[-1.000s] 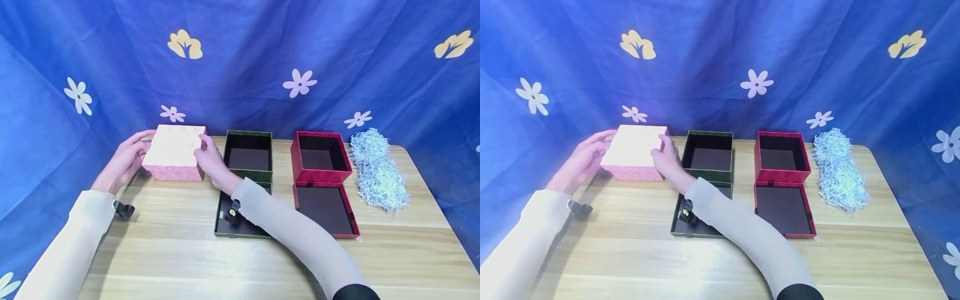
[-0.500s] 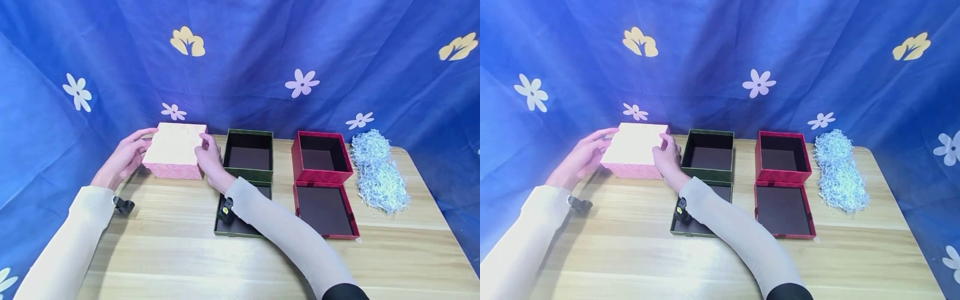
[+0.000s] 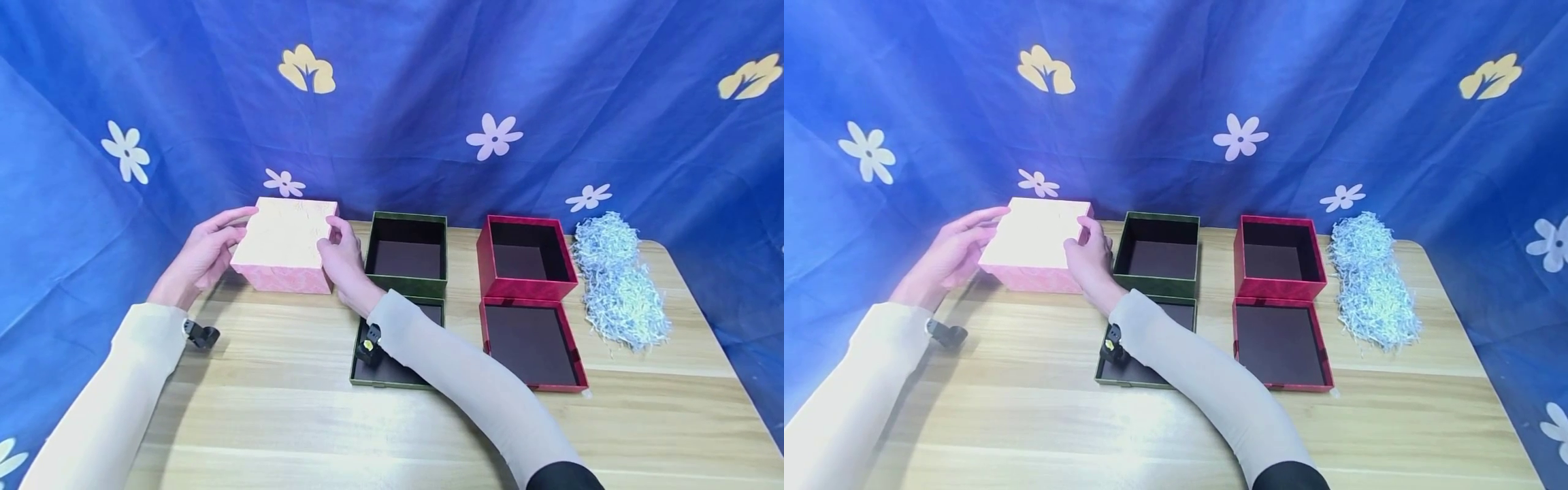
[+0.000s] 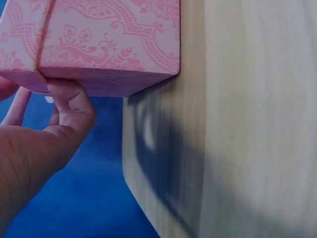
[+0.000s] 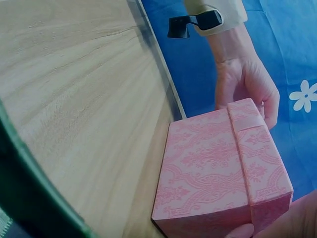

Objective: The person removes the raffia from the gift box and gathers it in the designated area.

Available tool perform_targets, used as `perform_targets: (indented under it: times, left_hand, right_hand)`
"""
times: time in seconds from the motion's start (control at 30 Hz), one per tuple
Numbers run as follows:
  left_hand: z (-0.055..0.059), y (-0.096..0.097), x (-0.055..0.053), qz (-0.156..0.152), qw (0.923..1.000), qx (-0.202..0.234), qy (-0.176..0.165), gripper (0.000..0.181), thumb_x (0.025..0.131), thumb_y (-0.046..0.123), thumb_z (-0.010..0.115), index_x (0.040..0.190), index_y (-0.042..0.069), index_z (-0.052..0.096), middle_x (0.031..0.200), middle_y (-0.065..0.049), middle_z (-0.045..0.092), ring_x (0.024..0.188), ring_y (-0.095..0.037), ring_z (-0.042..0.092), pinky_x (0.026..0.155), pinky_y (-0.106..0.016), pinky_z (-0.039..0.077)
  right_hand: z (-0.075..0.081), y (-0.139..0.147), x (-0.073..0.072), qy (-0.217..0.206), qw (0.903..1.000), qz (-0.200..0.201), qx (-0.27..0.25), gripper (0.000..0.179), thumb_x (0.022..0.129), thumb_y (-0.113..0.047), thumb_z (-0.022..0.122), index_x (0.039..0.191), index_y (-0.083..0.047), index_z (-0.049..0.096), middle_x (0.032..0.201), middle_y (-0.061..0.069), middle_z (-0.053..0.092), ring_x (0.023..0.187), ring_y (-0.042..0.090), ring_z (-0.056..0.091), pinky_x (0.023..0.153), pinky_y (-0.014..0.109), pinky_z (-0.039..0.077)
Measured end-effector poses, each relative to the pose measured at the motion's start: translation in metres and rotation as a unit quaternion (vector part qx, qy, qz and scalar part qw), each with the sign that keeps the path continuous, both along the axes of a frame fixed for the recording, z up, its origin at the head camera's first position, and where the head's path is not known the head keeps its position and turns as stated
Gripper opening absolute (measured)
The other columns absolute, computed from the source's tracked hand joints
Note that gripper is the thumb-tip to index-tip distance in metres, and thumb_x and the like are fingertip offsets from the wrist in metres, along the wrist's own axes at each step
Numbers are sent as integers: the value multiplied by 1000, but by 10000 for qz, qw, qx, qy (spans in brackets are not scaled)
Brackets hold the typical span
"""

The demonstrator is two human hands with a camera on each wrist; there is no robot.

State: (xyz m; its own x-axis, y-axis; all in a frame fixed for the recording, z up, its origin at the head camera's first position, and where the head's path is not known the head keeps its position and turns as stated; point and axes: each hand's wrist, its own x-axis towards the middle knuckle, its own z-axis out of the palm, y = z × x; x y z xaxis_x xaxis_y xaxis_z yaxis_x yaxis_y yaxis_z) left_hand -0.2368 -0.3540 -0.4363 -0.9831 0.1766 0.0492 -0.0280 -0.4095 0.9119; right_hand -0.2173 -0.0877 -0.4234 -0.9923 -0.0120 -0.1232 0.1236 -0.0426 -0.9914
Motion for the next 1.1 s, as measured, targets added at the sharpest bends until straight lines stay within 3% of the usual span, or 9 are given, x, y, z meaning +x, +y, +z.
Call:
perform_targets:
  times: [0.07, 0.13, 0.23, 0.3, 0.43, 0.57, 0.67, 0.9, 1.1]
  left_hand:
    - [3, 1, 2, 100, 9999, -95, -19, 47, 106, -17, 52, 149, -4, 63, 125, -14, 77, 95, -19, 78, 66, -26, 63]
    - [8, 2, 5, 246, 9988, -411, -27, 45, 107, -13, 56, 149, 0, 65, 124, -11, 77, 74, -12, 74, 53, -19, 56]
    - [15, 4, 9, 403, 9959, -808, -50, 45, 107, -8, 62, 150, 5, 66, 122, -8, 77, 48, -6, 56, 37, -16, 38]
    - [21, 5, 11, 549, 9939, -949, -79, 46, 107, -6, 64, 151, 7, 66, 118, -6, 77, 42, -6, 50, 34, -17, 34]
    - [34, 8, 16, 719, 9952, -642, -191, 40, 107, -7, 63, 143, 9, 68, 107, -6, 77, 62, -8, 66, 47, -16, 49]
    - [48, 7, 21, 578, 9966, -387, -445, 23, 107, -7, 62, 120, 3, 78, 103, -7, 79, 80, -11, 76, 69, -19, 61]
    - [56, 3, 24, 357, 9964, -137, -755, 25, 109, -8, 58, 106, -4, 83, 104, -13, 81, 92, -17, 80, 81, -26, 63]
    - [65, 0, 28, 216, 9938, 263, -1055, 26, 109, -10, 57, 104, -9, 82, 103, -17, 81, 92, -21, 80, 83, -31, 63]
    - [74, 3, 36, 457, 9951, -277, -836, 25, 108, -6, 61, 99, -4, 84, 88, -11, 78, 74, -18, 72, 67, -26, 58]
  right_hand:
    - [1, 0, 1, 28, 10000, 31, 23, 55, 97, 1, 61, 149, -17, 63, 136, -5, 59, 124, 12, 54, 111, 32, 44]
    - [3, 1, 3, 85, 9999, 75, 27, 55, 98, 0, 60, 150, -17, 62, 140, -5, 59, 128, 11, 54, 112, 30, 43]
    - [6, 3, 5, 259, 9996, 134, -21, 56, 99, 1, 58, 153, -15, 60, 147, -2, 57, 134, 12, 53, 114, 28, 41]
    - [9, 4, 6, 375, 9991, 177, -93, 57, 100, 2, 57, 154, -15, 58, 150, -1, 56, 137, 11, 52, 115, 27, 41]
    - [18, 9, 9, 600, 9977, 242, -225, 58, 99, 3, 57, 155, -14, 57, 146, -2, 56, 130, 11, 54, 112, 26, 43]
    - [25, 15, 12, 765, 9963, 310, -231, 62, 99, 4, 57, 157, -16, 55, 143, -2, 56, 118, 13, 56, 104, 29, 47]
    - [30, 20, 12, 723, 9962, 366, -311, 66, 98, 5, 60, 160, -15, 50, 145, 1, 56, 115, 14, 58, 99, 31, 51]
    - [38, 36, 4, 234, 9934, 705, -870, 54, 104, -6, 73, 154, 4, 56, 139, 12, 68, 116, 18, 70, 100, 36, 58]
    - [40, 42, 5, 40, 9921, 840, -926, 34, 102, -13, 80, 131, 5, 75, 113, 5, 78, 105, 19, 75, 101, 41, 59]
